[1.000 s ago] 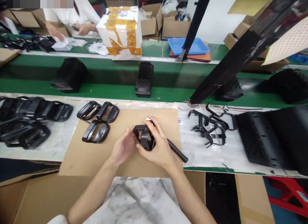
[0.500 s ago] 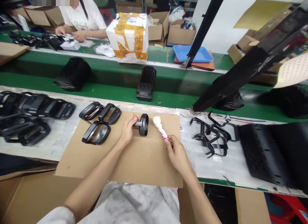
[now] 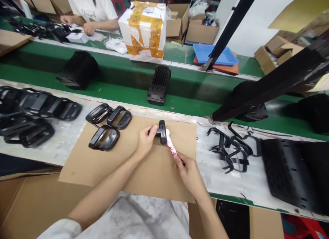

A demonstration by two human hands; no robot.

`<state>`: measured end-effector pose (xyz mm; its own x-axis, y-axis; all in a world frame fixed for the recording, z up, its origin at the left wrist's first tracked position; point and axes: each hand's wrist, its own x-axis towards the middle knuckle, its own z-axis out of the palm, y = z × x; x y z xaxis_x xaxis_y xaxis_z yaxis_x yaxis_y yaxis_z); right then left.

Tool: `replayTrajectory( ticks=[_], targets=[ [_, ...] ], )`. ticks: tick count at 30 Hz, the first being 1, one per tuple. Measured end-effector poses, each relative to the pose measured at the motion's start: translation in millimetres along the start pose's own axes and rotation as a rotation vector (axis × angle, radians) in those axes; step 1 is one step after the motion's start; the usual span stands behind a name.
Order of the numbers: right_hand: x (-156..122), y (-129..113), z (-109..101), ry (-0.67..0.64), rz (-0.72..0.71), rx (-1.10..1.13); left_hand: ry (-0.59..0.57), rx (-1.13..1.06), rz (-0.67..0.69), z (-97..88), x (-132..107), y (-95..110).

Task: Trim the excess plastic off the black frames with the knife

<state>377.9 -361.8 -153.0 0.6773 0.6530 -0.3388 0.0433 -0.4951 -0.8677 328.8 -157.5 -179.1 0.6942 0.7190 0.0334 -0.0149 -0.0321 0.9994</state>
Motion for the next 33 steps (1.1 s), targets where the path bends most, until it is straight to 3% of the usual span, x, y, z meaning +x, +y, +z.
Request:
replayTrajectory(
  ticks=[3, 13, 15, 18, 21, 25, 28, 30, 33],
  targets=[
    [-0.4, -0.1, -3.2, 0.065, 0.015, 0.05, -0.006, -0.002, 0.004, -0.2, 0.0, 0.0],
    [4.6, 6.2, -5.2, 0.007, -0.025, -0.041, -0.009, -0.079, -0.034, -0.7, 4.7, 5.3],
    [3.7, 4.6, -10.5, -0.005, -0.04, -0.045, 0.0, -0.165, -0.101, -3.7, 8.9, 7.8],
    [-4.0, -2.3, -16.1, 0.137, -0.107, 0.026, -0.009, -0.419, -0.285, -12.1, 12.7, 18.0],
    [-15.4, -14.7, -11.0, 0.258, -0.24, 0.064, -0.107, -0.596, -0.411, -19.9, 9.0, 36.4],
    [-23.1, -33.0, 3.3, 0.254, -0.364, -0.006, -0.197, -0.634, -0.509, -21.2, -0.1, 57.6],
    [-19.3, -39.5, 9.5, 0.216, -0.386, -0.154, -0.244, -0.627, -0.577, -20.5, -3.9, 57.2],
    [-13.4, -38.8, 12.8, 0.198, -0.351, -0.149, -0.213, -0.573, -0.521, -22.5, -7.4, 49.3],
    [-1.7, -34.4, 19.5, 0.226, -0.208, 0.02, -0.082, -0.309, -0.254, -29.4, -19.6, 34.7]
  ],
)
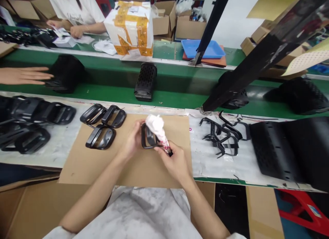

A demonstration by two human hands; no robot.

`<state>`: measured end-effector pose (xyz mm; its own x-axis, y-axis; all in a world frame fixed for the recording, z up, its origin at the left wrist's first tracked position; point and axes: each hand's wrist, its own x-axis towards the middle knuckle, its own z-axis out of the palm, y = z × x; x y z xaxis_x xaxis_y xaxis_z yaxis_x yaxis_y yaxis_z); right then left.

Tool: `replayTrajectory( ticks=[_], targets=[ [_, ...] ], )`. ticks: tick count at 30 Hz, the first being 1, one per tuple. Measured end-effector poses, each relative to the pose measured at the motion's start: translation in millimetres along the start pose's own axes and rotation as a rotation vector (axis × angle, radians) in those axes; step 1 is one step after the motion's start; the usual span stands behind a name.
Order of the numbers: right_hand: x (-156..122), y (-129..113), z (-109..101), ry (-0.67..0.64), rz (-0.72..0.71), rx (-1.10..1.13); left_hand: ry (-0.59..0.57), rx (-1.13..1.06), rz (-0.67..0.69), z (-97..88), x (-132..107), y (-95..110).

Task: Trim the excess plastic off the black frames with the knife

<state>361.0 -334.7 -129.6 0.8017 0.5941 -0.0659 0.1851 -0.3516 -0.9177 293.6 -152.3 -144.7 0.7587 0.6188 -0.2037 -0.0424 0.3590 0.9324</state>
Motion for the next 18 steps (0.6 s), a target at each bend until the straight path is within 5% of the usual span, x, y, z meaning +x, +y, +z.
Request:
replayTrajectory(
  ticks=[2, 6, 9, 14, 18],
  targets=[
    [6.7, 3.6, 5.8, 0.011, 0.132, 0.138, -0.008, 0.261, 0.197, -5.7, -9.7, -7.7],
    [19.0, 4.2, 7.8, -0.067, 0.324, 0.387, -0.262, 0.527, 0.395, -7.4, -18.2, -15.9],
    [23.9, 4.3, -2.2, -0.079, 0.314, 0.444, -0.287, 0.517, 0.314, -3.4, -4.1, -18.7],
    [18.0, 18.8, -24.9, -0.073, 0.221, 0.205, -0.097, 0.254, 0.222, -0.6, 34.2, -21.4],
    [7.6, 29.0, -22.4, -0.09, 0.234, 0.137, -0.103, 0.185, 0.199, -1.9, 43.8, -24.4]
  ],
)
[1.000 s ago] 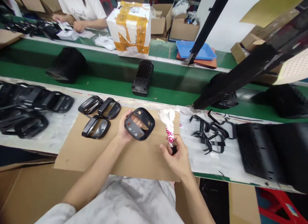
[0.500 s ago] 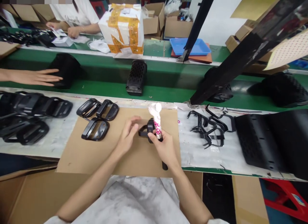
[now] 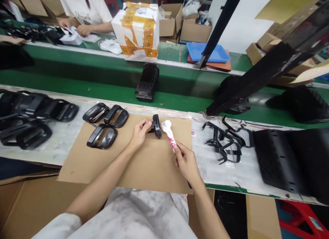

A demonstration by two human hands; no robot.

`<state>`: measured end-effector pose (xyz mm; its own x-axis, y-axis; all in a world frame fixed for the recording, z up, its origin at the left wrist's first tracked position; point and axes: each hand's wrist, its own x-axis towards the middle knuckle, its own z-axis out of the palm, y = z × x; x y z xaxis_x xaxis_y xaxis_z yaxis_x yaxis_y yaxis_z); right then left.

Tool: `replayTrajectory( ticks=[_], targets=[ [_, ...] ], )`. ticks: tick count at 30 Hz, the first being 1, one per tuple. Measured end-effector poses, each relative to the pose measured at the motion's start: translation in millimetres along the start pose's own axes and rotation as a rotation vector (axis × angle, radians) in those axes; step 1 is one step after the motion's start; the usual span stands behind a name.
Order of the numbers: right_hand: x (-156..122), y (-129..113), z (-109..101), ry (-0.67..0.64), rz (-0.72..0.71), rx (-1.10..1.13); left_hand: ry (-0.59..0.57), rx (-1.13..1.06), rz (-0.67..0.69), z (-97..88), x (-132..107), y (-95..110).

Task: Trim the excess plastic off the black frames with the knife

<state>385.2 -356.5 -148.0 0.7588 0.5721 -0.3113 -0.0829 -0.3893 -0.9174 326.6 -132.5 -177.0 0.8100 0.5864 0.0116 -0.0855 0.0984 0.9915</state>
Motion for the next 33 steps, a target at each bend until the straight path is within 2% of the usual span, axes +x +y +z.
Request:
replayTrajectory(
  ticks=[3, 7, 11, 15, 19, 23, 29, 31, 33],
  targets=[
    [-0.3, 2.7, 8.8, 0.066, -0.05, -0.001, 0.0, 0.05, 0.043, 0.9, -4.3, 0.8],
    [5.0, 3.2, 7.3, -0.108, -0.045, -0.147, 0.029, 0.094, 0.057, 1.8, -8.0, 4.1],
    [6.6, 2.9, 2.0, 0.002, -0.027, -0.085, 0.032, 0.107, 0.057, 0.8, -7.4, 3.4],
    [6.5, 1.0, 5.2, -0.094, -0.068, -0.177, 0.032, 0.105, 0.069, -0.3, -7.5, 1.6],
    [8.6, 1.4, 7.4, -0.035, -0.024, -0.084, 0.036, 0.094, 0.069, 0.6, -8.1, 1.8],
    [11.9, 6.8, -2.9, -0.146, -0.063, -0.251, 0.078, -0.01, 0.007, 0.6, -4.0, 5.5],
    [18.6, 16.3, -23.5, 0.097, -0.224, -0.499, 0.259, -0.589, -0.176, -11.3, -1.8, 25.9],
    [20.2, 14.5, -21.3, 0.161, -0.305, -0.563, 0.268, -0.66, -0.175, -12.8, -7.8, 36.8],
    [19.1, 8.2, -14.5, 0.235, -0.37, -0.537, 0.223, -0.65, -0.15, -10.1, -16.8, 48.0]
  ],
)
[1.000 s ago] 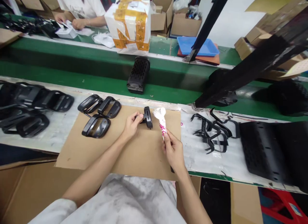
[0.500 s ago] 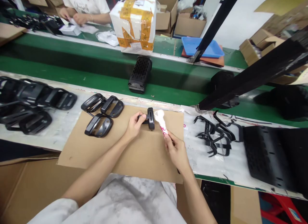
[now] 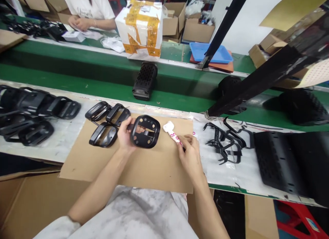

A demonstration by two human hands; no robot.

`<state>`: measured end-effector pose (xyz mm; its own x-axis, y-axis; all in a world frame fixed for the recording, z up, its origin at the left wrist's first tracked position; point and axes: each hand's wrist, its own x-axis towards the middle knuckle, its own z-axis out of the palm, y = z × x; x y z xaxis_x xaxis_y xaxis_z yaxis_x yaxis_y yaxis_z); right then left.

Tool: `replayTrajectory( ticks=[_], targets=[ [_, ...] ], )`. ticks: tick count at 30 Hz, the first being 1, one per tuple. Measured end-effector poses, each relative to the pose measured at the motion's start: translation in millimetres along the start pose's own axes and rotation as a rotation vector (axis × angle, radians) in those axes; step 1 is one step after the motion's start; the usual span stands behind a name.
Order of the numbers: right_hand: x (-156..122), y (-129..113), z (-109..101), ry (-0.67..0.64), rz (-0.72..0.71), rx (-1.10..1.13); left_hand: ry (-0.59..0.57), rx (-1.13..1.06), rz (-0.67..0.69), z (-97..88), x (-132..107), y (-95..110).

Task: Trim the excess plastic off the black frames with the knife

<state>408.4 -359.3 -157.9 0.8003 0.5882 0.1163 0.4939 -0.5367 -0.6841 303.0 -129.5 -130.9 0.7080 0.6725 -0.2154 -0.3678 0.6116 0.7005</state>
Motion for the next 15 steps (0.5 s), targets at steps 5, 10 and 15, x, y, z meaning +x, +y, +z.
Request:
replayTrajectory(
  ticks=[5, 10, 15],
  targets=[
    [-5.6, -42.2, 5.1, -0.272, 0.019, 0.654, -0.242, 0.208, 0.374, 18.1, -35.3, 1.9],
    [-8.2, -76.5, 13.7, -0.327, 0.004, 0.887, -0.5, 0.531, 0.744, 16.6, -69.9, -9.2],
    [-2.9, -79.7, 15.9, -0.107, 0.013, 0.827, -0.41, 0.791, 0.655, -1.9, -92.4, -22.7]
  ],
)
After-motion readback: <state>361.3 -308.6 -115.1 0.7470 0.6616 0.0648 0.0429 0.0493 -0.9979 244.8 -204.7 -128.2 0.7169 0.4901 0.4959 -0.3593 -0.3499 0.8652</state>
